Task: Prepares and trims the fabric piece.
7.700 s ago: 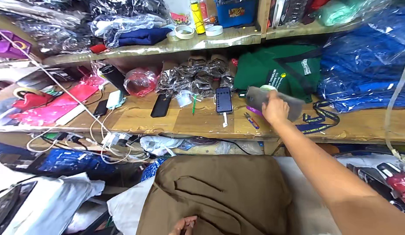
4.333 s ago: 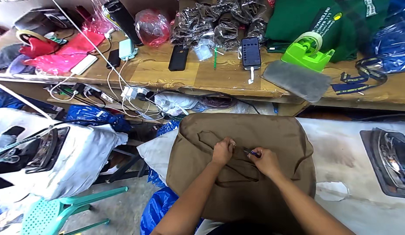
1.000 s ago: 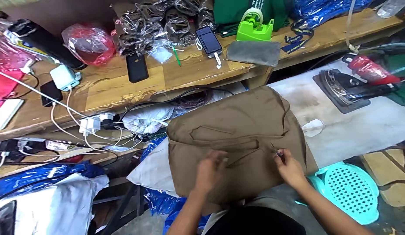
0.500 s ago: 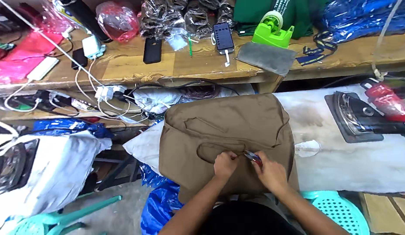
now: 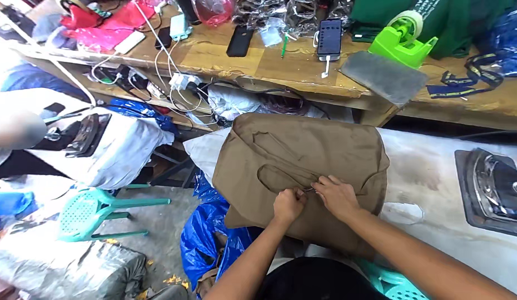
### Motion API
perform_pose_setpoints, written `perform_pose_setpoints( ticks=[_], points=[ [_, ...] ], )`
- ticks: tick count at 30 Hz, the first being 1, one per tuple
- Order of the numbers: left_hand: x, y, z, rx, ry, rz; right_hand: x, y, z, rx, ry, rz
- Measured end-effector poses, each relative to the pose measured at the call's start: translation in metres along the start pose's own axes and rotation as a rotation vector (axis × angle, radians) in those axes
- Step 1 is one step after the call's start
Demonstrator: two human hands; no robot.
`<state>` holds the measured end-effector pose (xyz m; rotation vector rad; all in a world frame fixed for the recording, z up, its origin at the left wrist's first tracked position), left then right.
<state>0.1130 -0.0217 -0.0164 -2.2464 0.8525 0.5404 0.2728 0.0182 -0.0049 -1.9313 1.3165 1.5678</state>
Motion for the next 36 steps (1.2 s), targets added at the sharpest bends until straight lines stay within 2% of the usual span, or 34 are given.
perform_pose_setpoints(
  ticks=[3,6,7,10,11,13,17,22,24,27,31,36],
  points=[
    [0.001,-0.002,-0.001,0.016,-0.022,-0.018,0.001,-0.005,0.004,-0.052,-0.053,-0.014],
    [-0.001,0.001,-0.003,0.079,0.004,-0.030,-0.004,-0.005,0.006,-0.019,-0.027,0.021],
    [-0.003,0.004,-0.005,0.119,0.078,-0.010,-0.004,-0.006,0.005,0.006,-0.048,0.050],
    [-0.011,0.013,-0.019,0.221,0.529,0.205,-0.009,-0.013,-0.002,0.141,-0.134,0.147],
    [-0.011,0.014,-0.023,0.221,0.609,0.296,-0.009,-0.016,-0.006,0.185,-0.170,0.179],
    [-0.008,0.014,-0.025,0.272,0.524,0.353,-0.009,-0.024,-0.015,0.260,-0.211,0.244],
    [0.024,0.010,-0.007,0.495,0.039,0.204,-0.001,-0.033,-0.035,0.394,-0.207,0.378],
    [0.058,0.014,0.016,0.614,-0.181,0.255,0.014,-0.035,-0.056,0.468,-0.162,0.431],
    [0.058,0.014,0.016,0.607,-0.209,0.245,0.016,-0.032,-0.062,0.487,-0.098,0.449],
    [0.050,0.015,0.016,0.523,-0.251,0.047,0.017,-0.026,-0.063,0.498,0.001,0.470],
    [0.035,0.015,0.015,0.330,-0.157,-0.160,0.008,-0.012,-0.054,0.515,0.143,0.475],
    [0.030,0.019,0.022,0.316,-0.113,-0.232,0.008,-0.003,-0.037,0.501,0.225,0.470]
  ],
)
Point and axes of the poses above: each hand's wrist, its own z-axis towards the middle knuckle, its own x-axis out of the palm, y = z × x, the point moved 1 cm from there along z, towards the middle knuckle, and after that the axes turned 2 degrees about -z, right-handed, at the moved point
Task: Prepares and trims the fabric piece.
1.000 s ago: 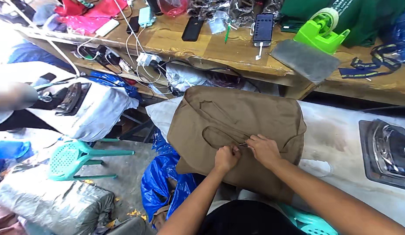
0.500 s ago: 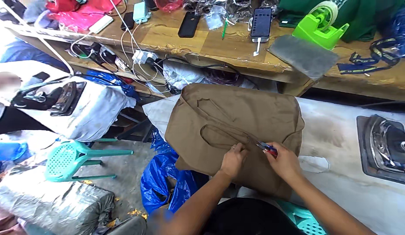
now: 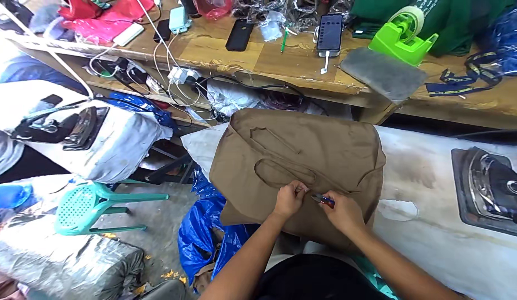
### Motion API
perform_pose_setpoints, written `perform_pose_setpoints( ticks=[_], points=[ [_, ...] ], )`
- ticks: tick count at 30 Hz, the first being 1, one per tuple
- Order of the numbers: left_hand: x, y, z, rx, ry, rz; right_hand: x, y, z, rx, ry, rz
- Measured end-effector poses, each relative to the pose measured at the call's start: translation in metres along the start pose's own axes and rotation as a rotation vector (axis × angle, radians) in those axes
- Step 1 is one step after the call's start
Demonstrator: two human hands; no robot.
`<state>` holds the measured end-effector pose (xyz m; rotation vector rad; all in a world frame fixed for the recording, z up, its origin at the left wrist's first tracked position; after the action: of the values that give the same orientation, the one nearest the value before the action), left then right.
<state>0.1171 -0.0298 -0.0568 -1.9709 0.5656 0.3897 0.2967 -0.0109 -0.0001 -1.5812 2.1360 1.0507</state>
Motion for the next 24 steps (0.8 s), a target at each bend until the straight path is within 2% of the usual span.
perform_pose_setpoints(
  ticks=[5,13,20,22,24],
  points=[
    [-0.003,-0.002,0.001,-0.026,0.015,-0.026,0.000,0.006,0.006,-0.003,0.012,0.051],
    [-0.005,-0.007,0.005,-0.074,0.052,0.007,0.000,0.018,0.009,-0.005,0.046,-0.043],
    [-0.007,-0.011,0.009,-0.095,0.097,0.049,-0.002,0.016,0.014,-0.006,0.079,-0.019],
    [-0.007,-0.008,0.011,-0.088,0.085,-0.021,-0.004,0.014,0.015,-0.006,0.112,-0.025],
    [-0.010,-0.001,0.006,-0.077,0.045,-0.234,-0.004,0.010,0.012,-0.031,0.155,-0.023]
  ],
)
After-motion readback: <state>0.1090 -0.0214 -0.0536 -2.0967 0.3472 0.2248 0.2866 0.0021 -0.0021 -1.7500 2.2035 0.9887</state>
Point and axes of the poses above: each hand's wrist, its own z-axis towards the middle knuckle, its own x-axis out of the palm, y = z × x, the point moved 1 cm from there along z, towards the middle knuckle, and after that the axes turned 2 degrees about -z, right-handed, at the moved point
